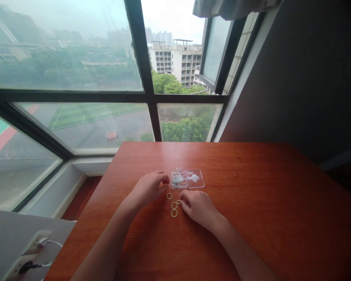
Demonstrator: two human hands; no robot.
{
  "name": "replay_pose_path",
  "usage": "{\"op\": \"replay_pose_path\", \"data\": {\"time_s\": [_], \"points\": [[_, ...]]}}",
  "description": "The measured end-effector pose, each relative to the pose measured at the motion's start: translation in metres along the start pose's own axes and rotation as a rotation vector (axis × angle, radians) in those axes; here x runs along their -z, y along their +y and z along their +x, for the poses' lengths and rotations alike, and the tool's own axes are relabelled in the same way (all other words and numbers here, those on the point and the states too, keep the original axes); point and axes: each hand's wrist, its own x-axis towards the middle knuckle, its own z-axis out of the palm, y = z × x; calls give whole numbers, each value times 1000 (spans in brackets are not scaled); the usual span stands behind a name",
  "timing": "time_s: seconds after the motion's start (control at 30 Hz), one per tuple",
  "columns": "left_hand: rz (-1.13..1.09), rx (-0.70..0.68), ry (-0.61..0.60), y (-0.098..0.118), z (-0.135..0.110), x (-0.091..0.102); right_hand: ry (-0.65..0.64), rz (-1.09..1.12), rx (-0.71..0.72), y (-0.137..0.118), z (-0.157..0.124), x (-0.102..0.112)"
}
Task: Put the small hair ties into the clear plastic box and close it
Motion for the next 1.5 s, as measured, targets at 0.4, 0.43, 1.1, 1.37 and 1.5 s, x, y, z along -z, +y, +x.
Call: {"op": "replay_pose_path", "data": {"time_s": [0.4, 0.43, 1.1, 1.37, 1.5], "points": [[18, -1, -149, 5, -4, -6, 27, 59, -94, 9, 0, 3], [10, -11, -151, 7, -4, -6, 25, 62, -106, 9, 0, 4], [32, -40, -124, 24, -1, -14, 124, 40, -212, 18, 3, 11], [27, 1, -87, 16, 0, -15, 224, 128, -309, 45, 8, 14], [26, -1, -93, 17, 0, -15, 209, 162, -282, 46, 9, 11]]}}
